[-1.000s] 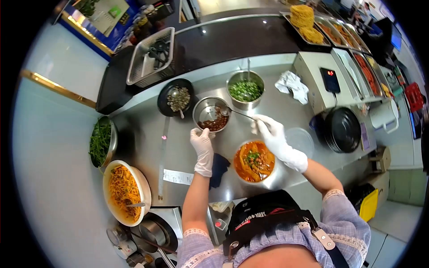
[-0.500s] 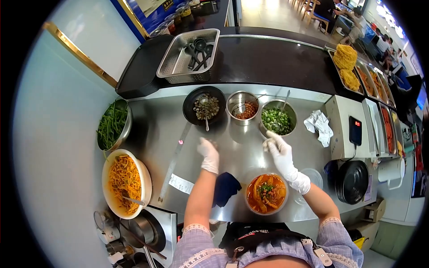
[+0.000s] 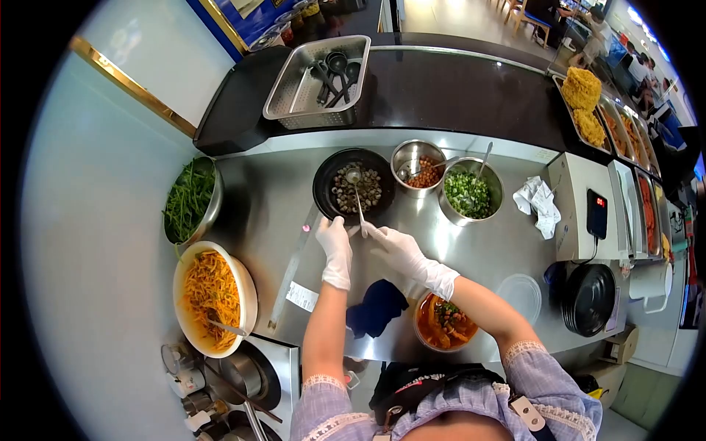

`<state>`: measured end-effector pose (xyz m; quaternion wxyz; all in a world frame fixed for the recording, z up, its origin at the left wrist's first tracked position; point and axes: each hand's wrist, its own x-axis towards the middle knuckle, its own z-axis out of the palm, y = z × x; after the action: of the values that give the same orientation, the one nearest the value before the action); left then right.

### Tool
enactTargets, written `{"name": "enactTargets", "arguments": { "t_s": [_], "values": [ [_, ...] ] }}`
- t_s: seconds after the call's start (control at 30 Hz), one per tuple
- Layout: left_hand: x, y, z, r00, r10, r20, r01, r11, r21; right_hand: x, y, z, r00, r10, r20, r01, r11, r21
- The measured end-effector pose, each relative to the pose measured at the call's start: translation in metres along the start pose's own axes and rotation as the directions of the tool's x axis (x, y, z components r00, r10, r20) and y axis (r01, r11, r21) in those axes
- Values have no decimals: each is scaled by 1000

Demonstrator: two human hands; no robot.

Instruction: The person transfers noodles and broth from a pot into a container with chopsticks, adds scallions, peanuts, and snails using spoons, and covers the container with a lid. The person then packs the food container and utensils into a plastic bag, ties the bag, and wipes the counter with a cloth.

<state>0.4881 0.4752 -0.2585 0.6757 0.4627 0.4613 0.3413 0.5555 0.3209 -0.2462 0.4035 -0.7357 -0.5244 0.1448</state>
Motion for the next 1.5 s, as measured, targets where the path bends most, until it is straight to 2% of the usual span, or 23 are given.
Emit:
{"name": "enactTargets", "arguments": {
  "t_s": [0.17,0.23,0.3,0.33,0.5,0.6,0.63,0.7,0.73,0.77,0.83,0.87,0.93,0.97,1.03,1.17,1.23,1.27,1.3,1.33,1.37,1.43,1.5],
  "values": [
    [-49,-1,-29,995,36,96,-37,999,14,-21,-17,11,986,-149,-73,143,986,-86],
    [-64,-1,-40,991,-85,100,90,995,-46,-31,-29,5,962,-220,-162,210,975,-76],
    [-79,0,-53,989,-87,120,95,994,-62,-43,-37,-11,908,-231,-349,206,973,-106],
    [-86,2,-61,986,-68,153,76,996,-47,-47,-40,-23,904,-232,-360,200,972,-124],
    [-105,13,-85,964,-101,244,79,992,96,-58,-47,-60,916,-199,-347,135,970,-202],
    [-116,17,-89,959,-107,262,86,992,91,-71,-53,-79,951,-305,-59,256,878,-404],
    [-120,19,-90,955,-122,272,104,991,81,-78,-57,-83,951,-304,-63,253,878,-407],
    [-125,23,-88,954,-110,279,94,993,67,-91,-65,-85,962,-256,98,274,872,-407],
    [-126,25,-87,955,-100,279,89,995,51,-96,-66,-81,954,-299,-8,278,895,-348],
    [-125,22,-87,955,-99,281,89,995,49,-101,-67,-79,954,-299,-8,278,894,-351],
    [-120,14,-88,962,4,274,-8,1000,12,-110,-69,-76,988,-129,-84,106,965,-240],
    [-122,18,-86,961,5,275,-8,1000,10,-112,-68,-74,988,-130,-85,106,965,-241],
    [-128,25,-84,965,-22,262,15,999,28,-116,-68,-69,969,-114,-219,101,992,-70],
    [-129,24,-84,965,-23,262,15,999,30,-119,-70,-69,969,-113,-220,100,993,-69],
    [-129,24,-83,967,-30,253,24,999,28,-123,-74,-71,974,-167,-154,122,956,-266],
    [-130,33,-75,963,-72,261,74,997,3,-123,-85,-68,978,-160,-135,107,936,-334],
    [-126,30,-72,955,-118,272,114,993,29,-120,-87,-57,977,-28,-212,-13,982,-189],
    [-121,19,-72,960,-3,279,-20,996,82,-116,-89,-52,977,-29,-213,-12,982,-189],
    [-118,12,-72,960,-1,280,-23,996,82,-109,-91,-48,951,178,-254,-165,984,72],
    [-115,5,-72,959,38,281,-73,991,112,-104,-92,-46,893,380,-240,-293,897,332],
    [-115,5,-71,956,77,284,-122,982,144,-100,-91,-46,893,379,-244,-290,897,333],
    [-115,5,-72,957,38,286,-74,991,115,-92,-89,-47,790,596,-146,-393,674,626],
    [-112,2,-75,953,57,297,-104,984,147,-91,-76,-47,799,585,-136,-376,663,647]
  ]
}}
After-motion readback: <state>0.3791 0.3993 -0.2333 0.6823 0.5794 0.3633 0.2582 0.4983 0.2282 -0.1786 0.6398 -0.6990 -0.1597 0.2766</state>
